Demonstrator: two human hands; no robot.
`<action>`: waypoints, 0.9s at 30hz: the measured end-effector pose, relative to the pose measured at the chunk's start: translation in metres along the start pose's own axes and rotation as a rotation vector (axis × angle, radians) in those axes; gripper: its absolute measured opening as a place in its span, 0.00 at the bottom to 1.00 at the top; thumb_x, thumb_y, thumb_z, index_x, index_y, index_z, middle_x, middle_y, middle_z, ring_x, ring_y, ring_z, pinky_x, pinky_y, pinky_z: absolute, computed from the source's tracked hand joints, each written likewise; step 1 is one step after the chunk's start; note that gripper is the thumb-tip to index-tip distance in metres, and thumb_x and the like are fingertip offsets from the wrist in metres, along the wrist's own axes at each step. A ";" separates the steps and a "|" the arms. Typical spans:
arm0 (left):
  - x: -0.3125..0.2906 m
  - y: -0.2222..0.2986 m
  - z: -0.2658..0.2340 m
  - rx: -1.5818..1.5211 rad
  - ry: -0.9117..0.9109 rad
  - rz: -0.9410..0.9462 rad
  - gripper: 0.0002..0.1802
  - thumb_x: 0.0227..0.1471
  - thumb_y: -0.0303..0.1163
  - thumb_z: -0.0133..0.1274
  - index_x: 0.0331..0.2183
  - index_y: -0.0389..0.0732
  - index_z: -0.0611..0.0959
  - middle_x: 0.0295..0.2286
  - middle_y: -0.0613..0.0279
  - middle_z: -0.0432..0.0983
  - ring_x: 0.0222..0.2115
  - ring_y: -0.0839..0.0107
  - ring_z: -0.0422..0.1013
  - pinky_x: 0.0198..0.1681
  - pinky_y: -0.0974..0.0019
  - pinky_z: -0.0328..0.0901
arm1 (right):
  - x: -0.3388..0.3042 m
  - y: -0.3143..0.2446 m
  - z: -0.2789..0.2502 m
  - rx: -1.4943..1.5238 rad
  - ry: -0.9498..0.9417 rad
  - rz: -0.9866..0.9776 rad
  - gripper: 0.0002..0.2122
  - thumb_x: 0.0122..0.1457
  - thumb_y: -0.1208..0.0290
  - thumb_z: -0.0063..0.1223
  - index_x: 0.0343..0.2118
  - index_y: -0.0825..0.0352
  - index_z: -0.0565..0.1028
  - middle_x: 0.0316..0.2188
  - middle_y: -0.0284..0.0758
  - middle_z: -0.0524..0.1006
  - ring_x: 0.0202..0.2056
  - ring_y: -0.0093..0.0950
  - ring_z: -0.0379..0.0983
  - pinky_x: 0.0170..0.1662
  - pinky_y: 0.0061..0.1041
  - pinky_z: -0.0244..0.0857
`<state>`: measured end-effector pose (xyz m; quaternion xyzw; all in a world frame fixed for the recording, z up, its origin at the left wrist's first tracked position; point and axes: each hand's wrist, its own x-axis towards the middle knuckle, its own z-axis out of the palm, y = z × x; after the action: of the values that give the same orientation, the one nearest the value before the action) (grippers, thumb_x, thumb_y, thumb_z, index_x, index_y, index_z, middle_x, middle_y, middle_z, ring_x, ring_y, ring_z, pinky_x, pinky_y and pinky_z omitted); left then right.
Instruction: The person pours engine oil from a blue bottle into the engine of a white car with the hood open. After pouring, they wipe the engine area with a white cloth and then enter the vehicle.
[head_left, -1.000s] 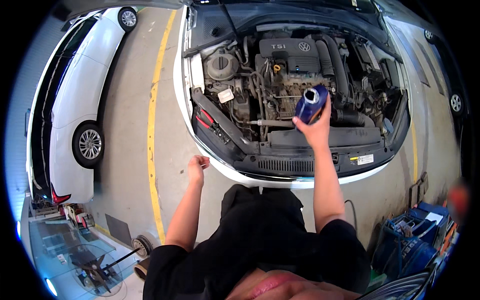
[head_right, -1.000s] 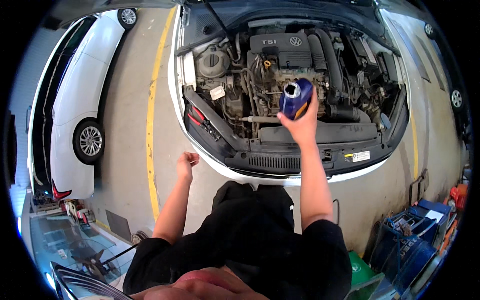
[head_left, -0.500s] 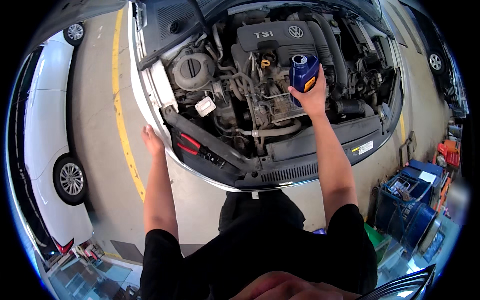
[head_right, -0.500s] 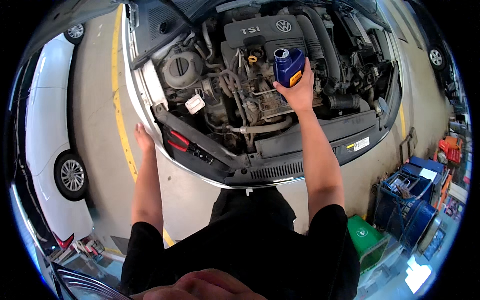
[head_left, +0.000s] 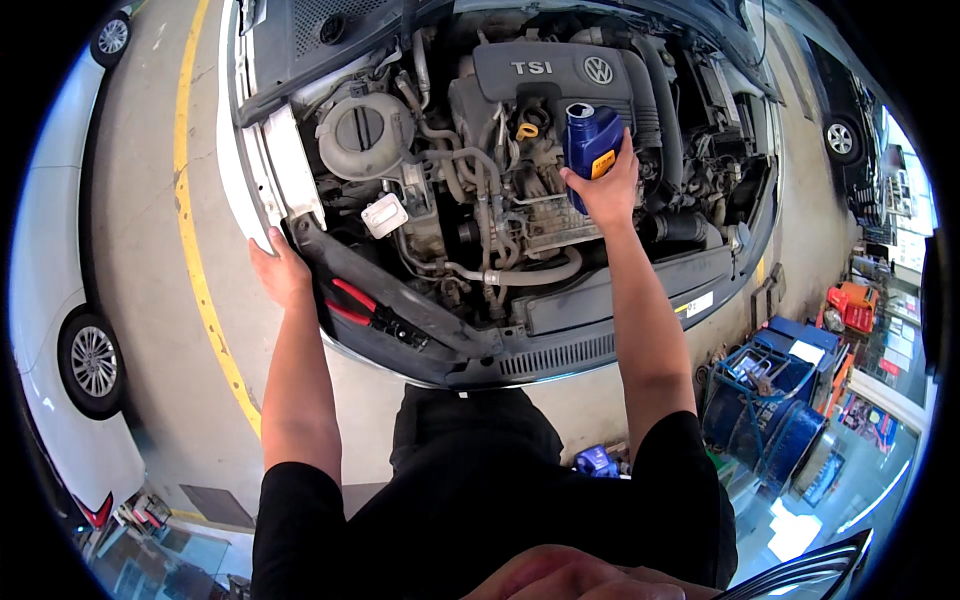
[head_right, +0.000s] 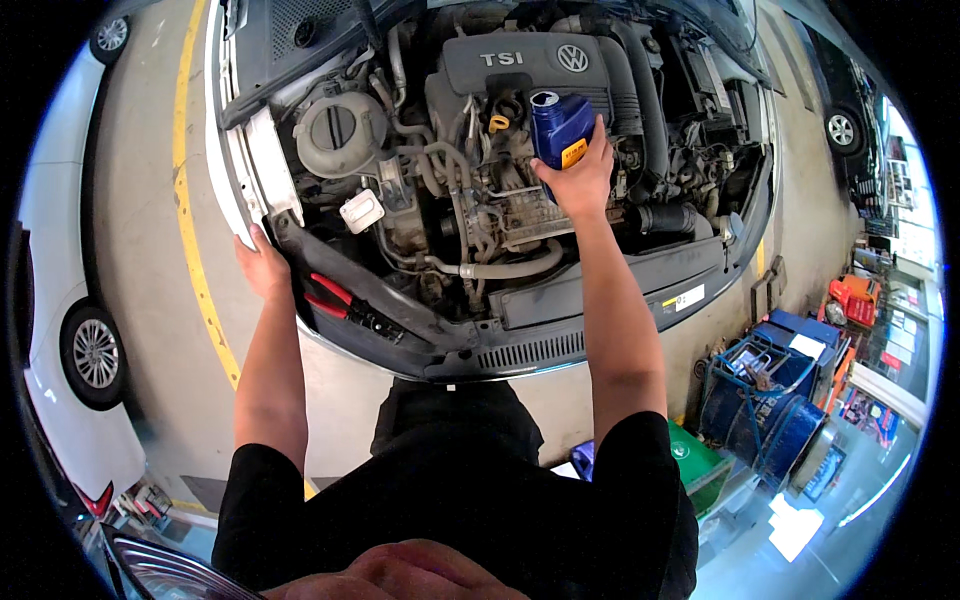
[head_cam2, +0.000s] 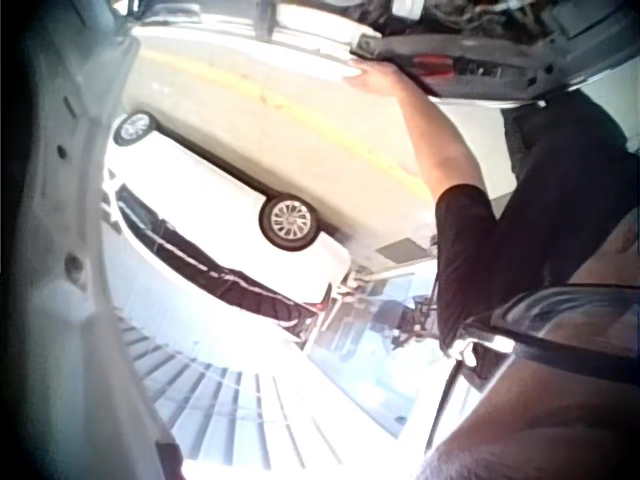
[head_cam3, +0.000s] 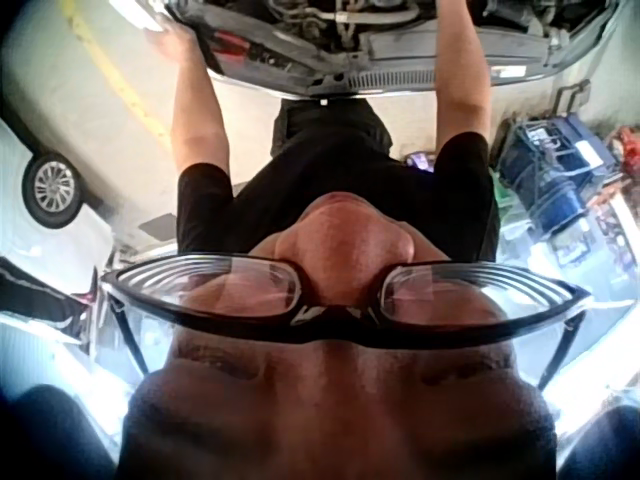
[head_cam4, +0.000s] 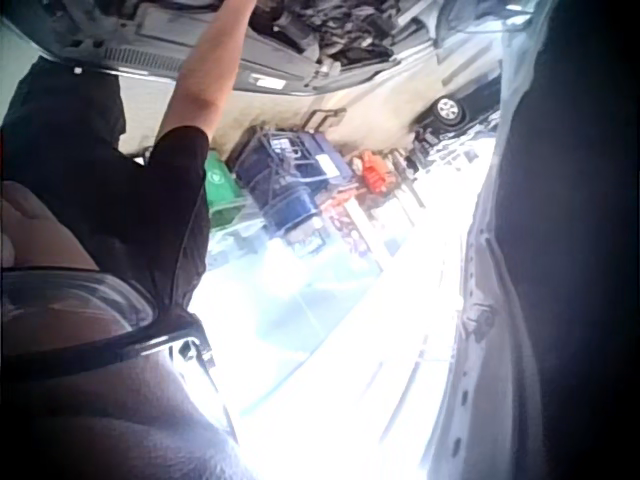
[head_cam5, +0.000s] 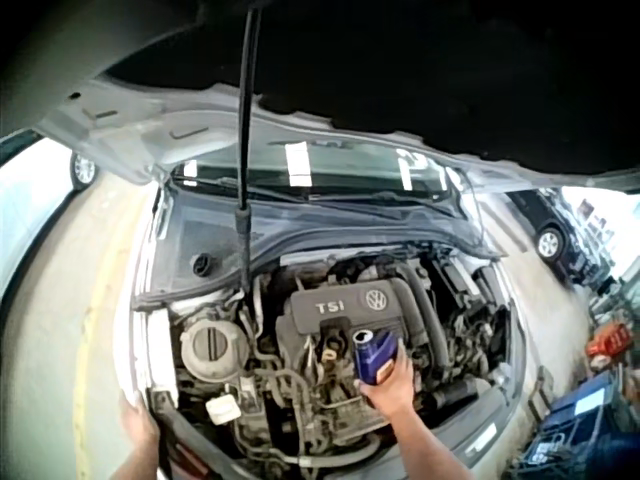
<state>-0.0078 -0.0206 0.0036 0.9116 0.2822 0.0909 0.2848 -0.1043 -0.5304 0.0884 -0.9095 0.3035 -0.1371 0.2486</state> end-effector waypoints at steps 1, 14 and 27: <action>-0.001 0.002 -0.001 0.010 0.007 -0.012 0.46 0.69 0.67 0.43 0.69 0.38 0.70 0.67 0.43 0.68 0.68 0.44 0.64 0.70 0.45 0.58 | 0.001 -0.002 0.000 -0.012 -0.004 0.007 0.63 0.42 0.55 0.82 0.78 0.61 0.48 0.67 0.50 0.64 0.68 0.51 0.62 0.69 0.49 0.63; -0.002 0.004 -0.004 0.051 0.001 -0.009 0.48 0.66 0.67 0.46 0.70 0.39 0.69 0.68 0.47 0.68 0.69 0.47 0.63 0.71 0.46 0.59 | 0.010 -0.005 0.000 -0.262 -0.096 0.090 0.63 0.43 0.49 0.81 0.78 0.55 0.48 0.69 0.48 0.63 0.70 0.50 0.59 0.72 0.50 0.57; -0.001 0.004 -0.003 0.050 0.006 0.001 0.48 0.65 0.67 0.48 0.70 0.39 0.69 0.68 0.47 0.67 0.69 0.47 0.63 0.71 0.47 0.58 | 0.015 -0.003 -0.003 -0.395 -0.105 0.083 0.63 0.42 0.46 0.80 0.79 0.53 0.49 0.68 0.47 0.65 0.68 0.50 0.62 0.71 0.50 0.57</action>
<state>-0.0083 -0.0224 0.0081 0.9182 0.2850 0.0868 0.2611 -0.0926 -0.5391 0.0936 -0.9332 0.3484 -0.0172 0.0862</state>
